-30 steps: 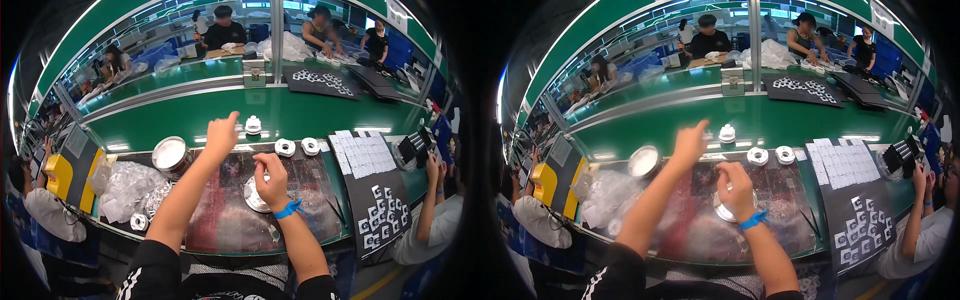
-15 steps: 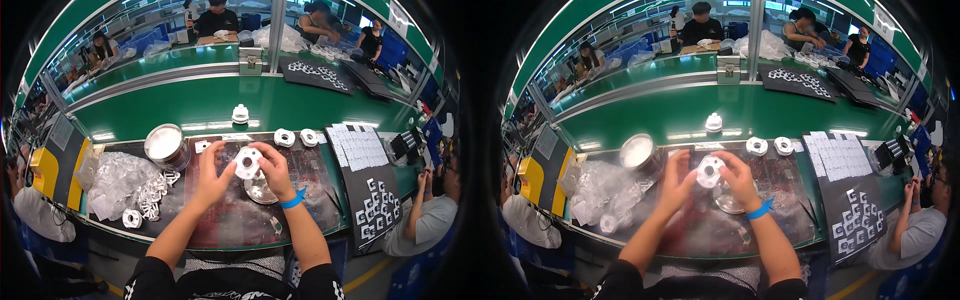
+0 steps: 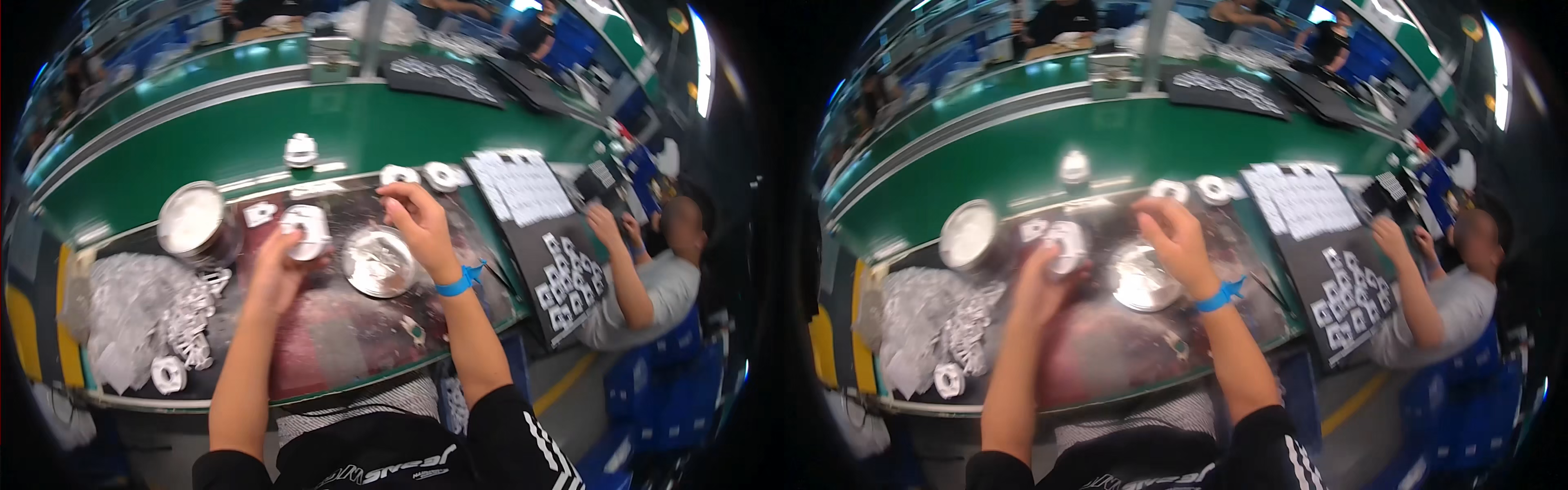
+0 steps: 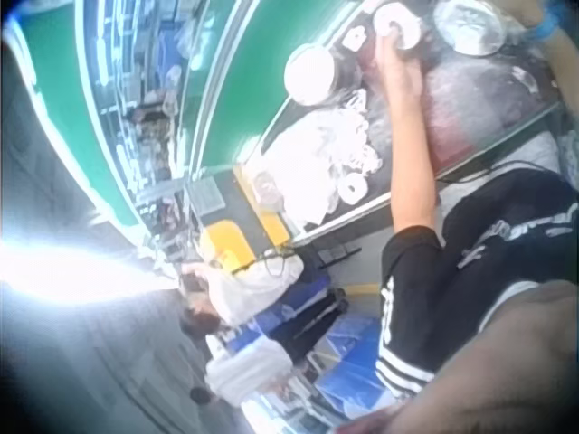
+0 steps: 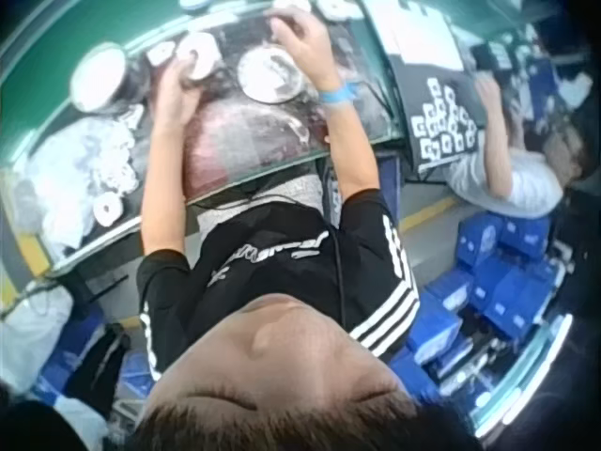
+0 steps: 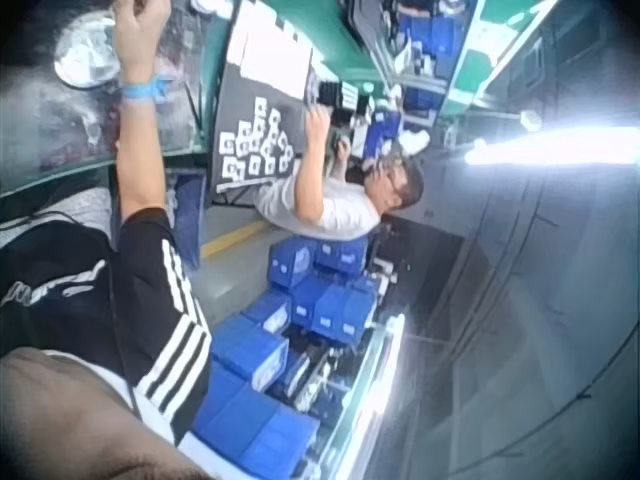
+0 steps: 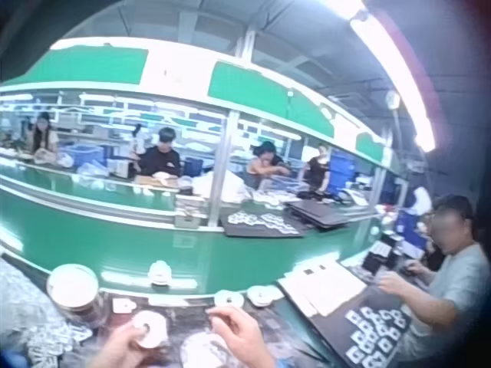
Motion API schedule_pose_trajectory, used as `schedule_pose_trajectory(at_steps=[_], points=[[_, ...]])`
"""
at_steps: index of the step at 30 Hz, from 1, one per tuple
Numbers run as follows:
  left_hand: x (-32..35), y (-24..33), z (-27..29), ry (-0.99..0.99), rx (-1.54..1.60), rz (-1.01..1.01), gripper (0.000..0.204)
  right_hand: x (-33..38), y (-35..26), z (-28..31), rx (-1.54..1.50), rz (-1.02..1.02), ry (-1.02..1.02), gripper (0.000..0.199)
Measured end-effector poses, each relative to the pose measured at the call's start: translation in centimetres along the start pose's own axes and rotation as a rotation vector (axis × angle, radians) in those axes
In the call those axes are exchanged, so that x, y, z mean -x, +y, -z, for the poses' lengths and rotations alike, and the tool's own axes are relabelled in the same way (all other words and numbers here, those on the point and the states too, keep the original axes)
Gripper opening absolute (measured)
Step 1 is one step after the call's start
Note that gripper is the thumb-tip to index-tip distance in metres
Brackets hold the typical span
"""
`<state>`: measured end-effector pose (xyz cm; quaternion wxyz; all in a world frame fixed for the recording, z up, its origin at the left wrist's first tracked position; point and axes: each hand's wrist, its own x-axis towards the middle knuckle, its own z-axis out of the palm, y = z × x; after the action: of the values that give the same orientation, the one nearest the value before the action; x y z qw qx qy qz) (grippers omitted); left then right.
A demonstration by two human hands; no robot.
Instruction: Assembling plastic and metal components for light bulbs at a factory assembly line.
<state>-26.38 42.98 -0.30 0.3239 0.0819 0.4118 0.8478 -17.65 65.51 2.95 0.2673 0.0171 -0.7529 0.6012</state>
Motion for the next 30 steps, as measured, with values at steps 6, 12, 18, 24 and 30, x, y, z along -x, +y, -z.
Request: schedule_pose_trajectory(at_steps=[6, 12, 18, 24, 30], points=[[-0.2, 0.3, 1.8, 0.055, 0.117, 0.043, 0.033, 7.0, -7.6, 5.3, 0.720, 0.008, 0.192, 0.011], [-0.3, -0.4, 0.0, 0.018, 0.126, 0.041, 0.037, 16.6, -8.1, 18.4, 1.386, -0.348, 0.533, 0.021], [-0.1, -0.6, 0.0, 0.019, 0.110, 0.048, 0.041, 19.1, -5.8, 21.4, 1.424, -0.642, 0.352, 0.036], [0.2, -0.4, 0.1, 0.010, 0.084, 0.001, 0.035, 18.7, -3.7, 21.1, 1.322, -0.457, 0.415, 0.027], [0.7, -0.9, -0.8, 0.002, -0.009, -0.005, 0.045, 15.5, -5.9, 16.7, 1.106, -0.285, 0.369, 0.017]])
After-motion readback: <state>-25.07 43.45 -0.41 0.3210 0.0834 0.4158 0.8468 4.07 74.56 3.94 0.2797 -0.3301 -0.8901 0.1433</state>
